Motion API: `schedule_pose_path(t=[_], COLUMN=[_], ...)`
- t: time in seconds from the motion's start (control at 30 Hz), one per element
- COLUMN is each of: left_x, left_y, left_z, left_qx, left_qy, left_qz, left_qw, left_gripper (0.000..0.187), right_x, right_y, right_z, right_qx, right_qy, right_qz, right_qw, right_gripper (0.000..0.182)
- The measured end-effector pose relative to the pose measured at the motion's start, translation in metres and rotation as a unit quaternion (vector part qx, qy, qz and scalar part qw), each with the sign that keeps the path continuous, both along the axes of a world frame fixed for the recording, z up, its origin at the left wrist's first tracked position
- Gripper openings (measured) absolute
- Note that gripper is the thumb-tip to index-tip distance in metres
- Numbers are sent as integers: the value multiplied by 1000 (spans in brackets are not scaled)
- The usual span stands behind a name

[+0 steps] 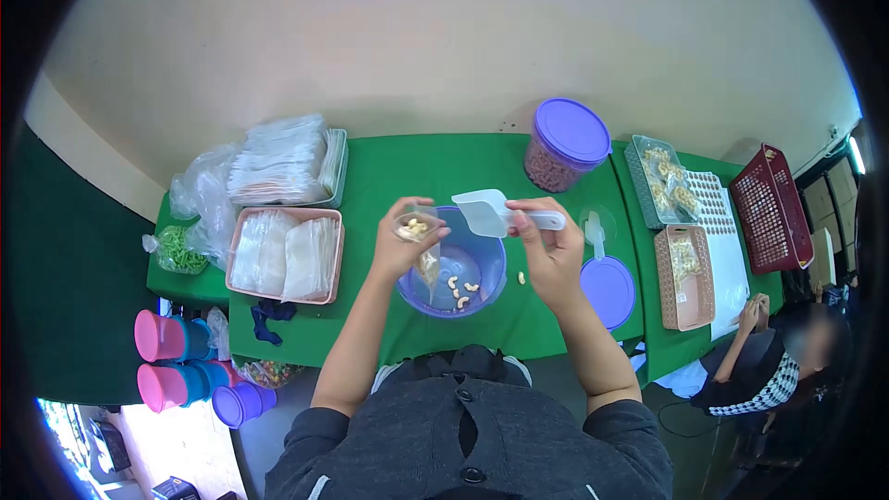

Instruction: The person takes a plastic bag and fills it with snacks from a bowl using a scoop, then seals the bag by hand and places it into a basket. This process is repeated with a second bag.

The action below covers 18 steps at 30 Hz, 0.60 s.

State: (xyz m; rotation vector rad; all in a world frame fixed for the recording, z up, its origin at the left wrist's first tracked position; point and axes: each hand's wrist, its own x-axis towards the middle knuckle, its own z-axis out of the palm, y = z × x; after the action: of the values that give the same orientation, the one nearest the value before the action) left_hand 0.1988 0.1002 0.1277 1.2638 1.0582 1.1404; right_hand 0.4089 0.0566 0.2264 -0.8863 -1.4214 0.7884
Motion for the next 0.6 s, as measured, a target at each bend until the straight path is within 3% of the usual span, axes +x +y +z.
schedule_pose_path(t=[0.07,0.2,0.27,0.37,0.4,0.47,0.5,0.53,0.6], left_x=[-5,-36,-31,-47,-54,-65,-66,-67,-74], left_y=[-2,-3,-12,-21,-20,-18,-22,-23,-24], left_z=[-5,-35,-2,23,18,4,12,8,-15], left_qx=[73,-8,28,-13,-13,62,53,53,-49], left_qy=[-186,-240,-306,-50,-50,52,184,184,303], left_qz=[21,-3,16,83,82,160,187,187,162], left_qw=[980,971,951,995,995,984,964,964,938], left_gripper=[65,72,61,49,49,54,58,58,63], right_x=[4,13,17,21,22,31,33,32,27], right_y=[0,4,6,9,10,14,16,16,16], right_z=[-2,-15,-22,-33,-38,-51,-56,-60,-67], right_qx=[-17,-71,-89,-137,-166,-206,-245,-245,-270], right_qy=[19,11,-24,-53,-47,-85,-123,-123,-271], right_qz=[5,13,21,40,53,62,71,70,75], right_qw=[1000,997,995,988,984,973,959,959,921], right_gripper=[16,17,17,18,18,18,18,18,18])
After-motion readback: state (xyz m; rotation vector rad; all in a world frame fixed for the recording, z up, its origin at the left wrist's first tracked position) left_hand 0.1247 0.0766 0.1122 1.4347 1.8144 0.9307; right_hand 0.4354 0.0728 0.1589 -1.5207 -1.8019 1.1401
